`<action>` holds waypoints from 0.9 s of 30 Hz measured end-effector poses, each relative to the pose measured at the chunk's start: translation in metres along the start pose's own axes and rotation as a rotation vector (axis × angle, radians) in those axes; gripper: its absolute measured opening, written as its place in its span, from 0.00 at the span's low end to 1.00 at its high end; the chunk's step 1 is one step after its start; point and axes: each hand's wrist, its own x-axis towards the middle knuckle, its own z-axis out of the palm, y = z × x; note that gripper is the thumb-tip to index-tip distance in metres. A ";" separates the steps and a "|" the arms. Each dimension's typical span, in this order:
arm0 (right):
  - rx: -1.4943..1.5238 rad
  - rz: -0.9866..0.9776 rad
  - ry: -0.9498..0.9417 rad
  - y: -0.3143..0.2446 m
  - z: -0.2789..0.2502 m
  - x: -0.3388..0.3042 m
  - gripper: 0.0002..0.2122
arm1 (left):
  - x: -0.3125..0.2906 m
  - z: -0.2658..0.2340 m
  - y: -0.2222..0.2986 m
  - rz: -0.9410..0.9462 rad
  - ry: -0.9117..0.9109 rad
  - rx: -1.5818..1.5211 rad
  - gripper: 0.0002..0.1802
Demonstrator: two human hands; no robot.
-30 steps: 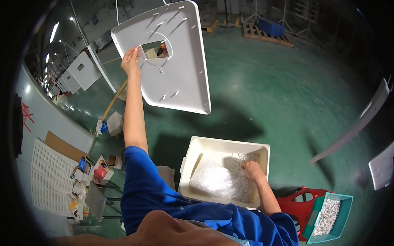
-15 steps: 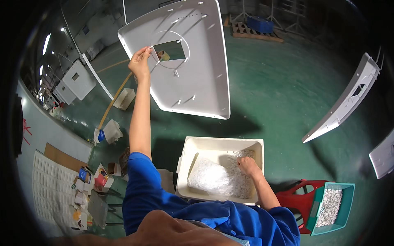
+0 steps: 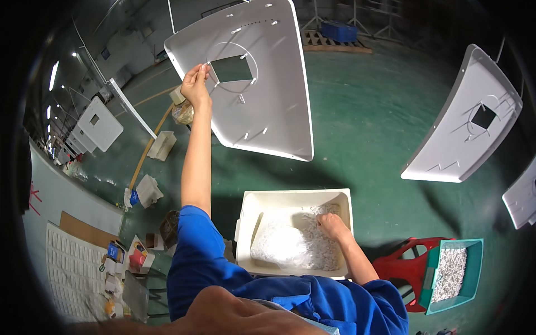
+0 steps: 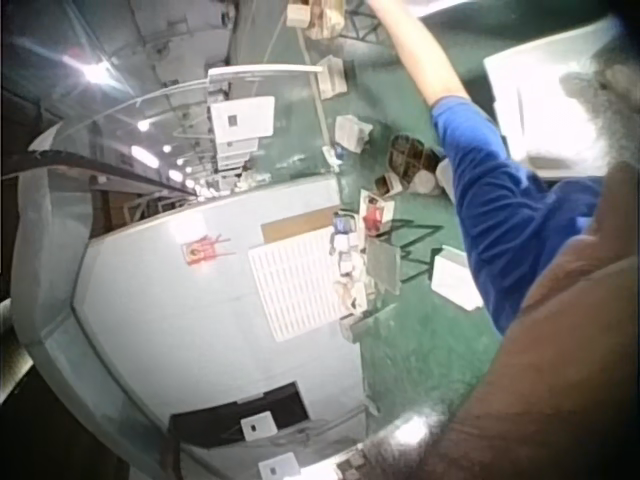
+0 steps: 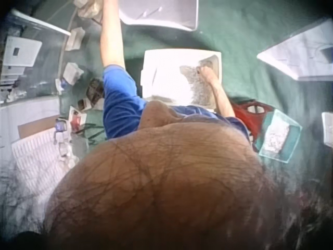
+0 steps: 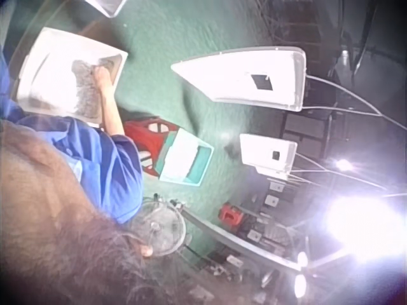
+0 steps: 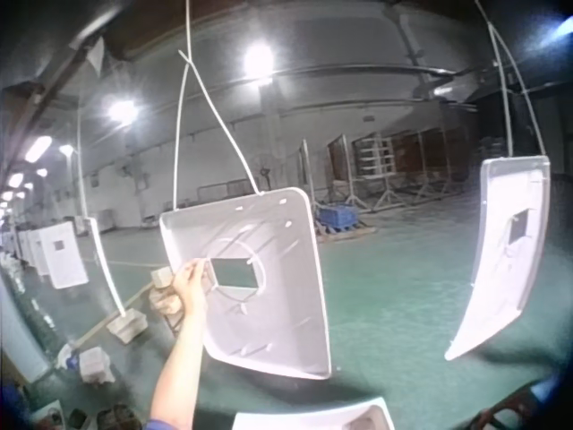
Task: The person removes caps from hanging white panels and separates and connects small plastic pieces from a container by hand.
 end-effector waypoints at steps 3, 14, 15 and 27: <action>-0.012 -0.001 -0.004 0.001 0.002 0.001 0.04 | 0.005 0.004 -0.004 0.000 -0.003 0.009 0.07; 0.003 -0.005 -0.013 0.002 0.003 0.004 0.03 | 0.020 -0.003 -0.005 0.058 -0.044 0.153 0.08; 0.001 -0.006 -0.010 0.002 0.003 0.004 0.03 | 0.022 -0.004 -0.005 0.061 -0.042 0.154 0.08; -0.035 0.017 -0.024 -0.003 -0.003 0.003 0.04 | 0.015 -0.011 0.000 0.129 -0.138 0.132 0.07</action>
